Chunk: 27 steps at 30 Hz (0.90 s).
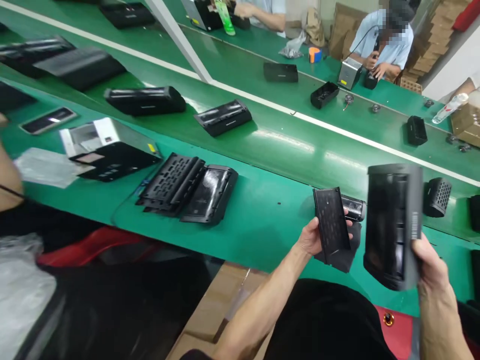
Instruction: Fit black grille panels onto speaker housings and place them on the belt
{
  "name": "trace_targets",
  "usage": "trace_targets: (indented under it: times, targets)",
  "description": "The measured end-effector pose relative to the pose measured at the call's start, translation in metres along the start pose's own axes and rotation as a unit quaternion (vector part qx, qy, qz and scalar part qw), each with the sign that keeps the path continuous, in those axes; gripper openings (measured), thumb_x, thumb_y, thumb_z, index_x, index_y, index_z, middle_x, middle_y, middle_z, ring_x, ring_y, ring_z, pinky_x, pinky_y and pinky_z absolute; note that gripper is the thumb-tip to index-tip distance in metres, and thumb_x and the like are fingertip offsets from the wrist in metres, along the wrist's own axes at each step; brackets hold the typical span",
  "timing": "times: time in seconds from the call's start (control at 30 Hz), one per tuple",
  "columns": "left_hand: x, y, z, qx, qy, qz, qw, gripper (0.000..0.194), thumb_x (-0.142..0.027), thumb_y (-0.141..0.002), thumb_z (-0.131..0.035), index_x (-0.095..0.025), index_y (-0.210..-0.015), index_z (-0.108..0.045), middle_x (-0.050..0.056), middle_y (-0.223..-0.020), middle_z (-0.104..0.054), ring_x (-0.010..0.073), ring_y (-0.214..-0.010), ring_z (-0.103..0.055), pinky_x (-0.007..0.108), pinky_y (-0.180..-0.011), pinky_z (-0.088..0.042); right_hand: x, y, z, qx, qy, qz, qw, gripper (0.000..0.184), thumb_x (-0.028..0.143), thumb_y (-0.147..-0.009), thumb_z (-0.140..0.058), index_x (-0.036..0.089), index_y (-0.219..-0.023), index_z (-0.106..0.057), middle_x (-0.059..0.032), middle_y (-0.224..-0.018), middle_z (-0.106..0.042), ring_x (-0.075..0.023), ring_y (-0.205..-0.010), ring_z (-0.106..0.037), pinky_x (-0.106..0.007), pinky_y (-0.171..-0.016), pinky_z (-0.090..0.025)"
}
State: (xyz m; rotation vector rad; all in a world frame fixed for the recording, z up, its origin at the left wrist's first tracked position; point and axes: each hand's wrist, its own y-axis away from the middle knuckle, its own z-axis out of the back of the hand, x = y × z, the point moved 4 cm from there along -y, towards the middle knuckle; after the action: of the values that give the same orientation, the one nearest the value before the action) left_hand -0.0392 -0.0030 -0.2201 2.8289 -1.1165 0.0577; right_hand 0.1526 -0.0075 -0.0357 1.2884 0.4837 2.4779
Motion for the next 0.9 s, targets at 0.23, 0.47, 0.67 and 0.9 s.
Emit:
trace_targets:
  times: [0.23, 0.47, 0.67, 0.9]
  targets:
    - [0.019, -0.011, -0.014, -0.032, -0.013, -0.100, 0.994, 0.066, -0.053, -0.070, -0.099, -0.017, -0.121, -0.079, 0.013, -0.115, -0.083, 0.0311, -0.103, -0.079, 0.042, -0.097, -0.058, 0.045, -0.010, -0.020, 0.034, 0.183, 0.015, 0.982, 0.106, 0.068, -0.091, -0.073, 0.033, -0.176, -0.021, -0.0122, -0.172, -0.045, -0.0416, -0.152, -0.052, -0.062, -0.123, -0.046]
    - [0.022, -0.017, -0.024, -0.020, -0.037, -0.135, 0.990, 0.072, -0.054, -0.067, -0.100, -0.016, -0.124, -0.078, 0.014, -0.111, -0.082, 0.0293, -0.099, -0.078, 0.039, -0.093, -0.058, 0.052, -0.009, -0.039, 0.045, 0.270, 0.058, 0.960, 0.104, 0.068, -0.092, -0.070, 0.035, -0.177, -0.020, -0.0118, -0.172, -0.043, -0.0426, -0.154, -0.049, -0.061, -0.122, -0.045]
    - [0.024, -0.014, -0.019, -0.034, -0.043, -0.152, 0.987, 0.076, -0.054, -0.068, -0.100, -0.018, -0.130, -0.075, 0.015, -0.118, -0.081, 0.0304, -0.102, -0.078, 0.038, -0.090, -0.057, 0.045, -0.008, -0.048, 0.078, 0.317, 0.041, 0.944, 0.107, 0.070, -0.094, -0.066, 0.034, -0.179, -0.011, -0.0176, -0.168, -0.046, -0.0464, -0.144, -0.057, -0.062, -0.113, -0.051]
    - [0.026, -0.018, -0.021, -0.060, -0.034, -0.155, 0.985, 0.074, -0.053, -0.070, -0.099, -0.020, -0.130, -0.072, 0.014, -0.121, -0.080, 0.0326, -0.109, -0.076, 0.040, -0.092, -0.056, 0.047, -0.023, -0.040, 0.120, 0.306, 0.039, 0.944, 0.108, 0.072, -0.093, -0.068, 0.031, -0.178, -0.015, -0.0185, -0.170, -0.042, -0.0446, -0.144, -0.057, -0.062, -0.115, -0.049]
